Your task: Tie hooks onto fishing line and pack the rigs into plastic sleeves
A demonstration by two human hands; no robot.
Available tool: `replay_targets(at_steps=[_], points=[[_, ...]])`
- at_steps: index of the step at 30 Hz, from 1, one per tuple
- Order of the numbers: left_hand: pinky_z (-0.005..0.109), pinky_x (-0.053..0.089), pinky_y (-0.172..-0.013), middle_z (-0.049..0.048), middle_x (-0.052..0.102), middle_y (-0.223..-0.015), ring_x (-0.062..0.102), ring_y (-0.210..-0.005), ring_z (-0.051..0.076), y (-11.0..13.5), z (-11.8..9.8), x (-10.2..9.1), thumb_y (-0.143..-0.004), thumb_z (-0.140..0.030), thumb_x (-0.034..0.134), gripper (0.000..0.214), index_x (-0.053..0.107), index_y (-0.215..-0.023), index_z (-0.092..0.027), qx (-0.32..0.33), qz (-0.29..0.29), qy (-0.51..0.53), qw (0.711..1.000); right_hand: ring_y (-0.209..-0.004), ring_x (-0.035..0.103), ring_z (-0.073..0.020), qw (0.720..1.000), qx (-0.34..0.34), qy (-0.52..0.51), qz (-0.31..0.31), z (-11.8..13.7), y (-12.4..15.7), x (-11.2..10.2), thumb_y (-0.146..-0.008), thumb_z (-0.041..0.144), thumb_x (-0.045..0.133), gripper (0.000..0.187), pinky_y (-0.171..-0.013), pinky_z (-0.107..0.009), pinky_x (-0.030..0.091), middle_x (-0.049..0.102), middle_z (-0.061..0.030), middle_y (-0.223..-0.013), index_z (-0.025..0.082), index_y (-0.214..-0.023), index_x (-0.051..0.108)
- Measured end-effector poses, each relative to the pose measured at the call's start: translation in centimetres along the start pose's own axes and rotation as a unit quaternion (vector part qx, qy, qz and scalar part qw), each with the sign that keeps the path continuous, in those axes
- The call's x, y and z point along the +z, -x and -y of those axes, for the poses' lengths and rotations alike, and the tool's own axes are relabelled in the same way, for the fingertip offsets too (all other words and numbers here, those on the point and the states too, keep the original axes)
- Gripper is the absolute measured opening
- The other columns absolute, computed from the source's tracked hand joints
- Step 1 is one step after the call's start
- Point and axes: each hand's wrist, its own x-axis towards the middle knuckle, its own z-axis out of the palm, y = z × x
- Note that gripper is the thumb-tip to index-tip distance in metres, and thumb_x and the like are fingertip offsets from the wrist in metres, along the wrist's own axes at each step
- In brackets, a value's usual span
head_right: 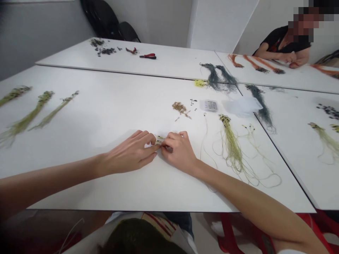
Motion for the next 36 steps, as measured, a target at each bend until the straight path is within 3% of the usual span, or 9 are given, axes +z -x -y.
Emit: replay_targets(at_steps=[6,13,18,23,30,36], points=[[0.035,0.040,-0.073,0.0090,0.055,-0.087,0.048,-0.076,0.019,-0.2,-0.1,-0.2,-0.094,-0.018,0.043,0.023,0.066,-0.096,-0.015,0.013,-0.003,-0.011,1.000,-0.065,0.053,-0.0107,0.999,-0.028,0.013,-0.010,-0.3,0.4,-0.3,-0.083,0.014,0.058,0.012,-0.086,-0.036,0.030,0.059,0.0026,-0.071,0.019,-0.076,0.067],[0.035,0.041,-0.073,0.0093,0.055,-0.086,0.049,-0.077,0.019,-0.1,-0.1,0.0,-0.094,-0.018,0.043,0.023,0.065,-0.096,-0.014,0.013,0.003,-0.010,1.000,-0.066,0.053,-0.0121,0.972,-0.181,0.140,-0.046,-0.7,1.2,-1.5,-0.090,0.020,0.054,0.015,-0.090,-0.041,0.033,0.063,-0.0020,-0.079,0.019,-0.084,0.068],[0.035,0.041,-0.073,0.0095,0.055,-0.086,0.049,-0.077,0.020,-0.1,-0.1,-0.1,-0.094,-0.019,0.043,0.023,0.065,-0.095,-0.013,0.009,0.005,-0.006,1.000,-0.069,0.054,-0.0136,0.948,-0.240,0.200,-0.054,-0.7,1.3,-1.2,-0.090,0.018,0.053,0.014,-0.091,-0.042,0.034,0.063,-0.0026,-0.075,0.017,-0.088,0.066],[0.035,0.040,-0.072,0.0092,0.055,-0.085,0.049,-0.077,0.020,-0.2,-0.1,-0.2,-0.094,-0.018,0.043,0.022,0.065,-0.091,-0.013,0.017,0.002,-0.012,1.000,-0.069,0.053,-0.0145,0.937,-0.253,0.238,-0.041,-0.7,1.4,-1.0,-0.092,0.016,0.050,0.016,-0.091,-0.043,0.034,0.062,-0.0020,-0.073,0.018,-0.088,0.066],[0.036,0.039,-0.074,0.0075,0.052,-0.078,0.049,-0.077,0.020,-0.7,0.2,-0.3,-0.092,-0.012,0.044,0.026,0.061,-0.072,-0.013,0.065,0.006,-0.034,0.997,-0.070,0.051,-0.0149,0.937,-0.254,0.240,-0.013,-0.7,1.2,-1.0,-0.092,0.014,0.048,0.019,-0.095,-0.044,0.032,0.063,-0.0013,-0.075,0.019,-0.083,0.065],[0.038,0.038,-0.081,0.0084,0.055,-0.089,0.050,-0.081,0.019,-0.1,0.4,-0.1,-0.094,-0.016,0.044,0.022,0.065,-0.091,-0.016,0.023,-0.016,0.019,0.999,-0.069,0.053,-0.0148,0.945,-0.241,0.220,-0.008,-0.6,1.3,-1.0,-0.091,0.013,0.049,0.019,-0.096,-0.044,0.032,0.062,-0.0013,-0.075,0.020,-0.082,0.065]])
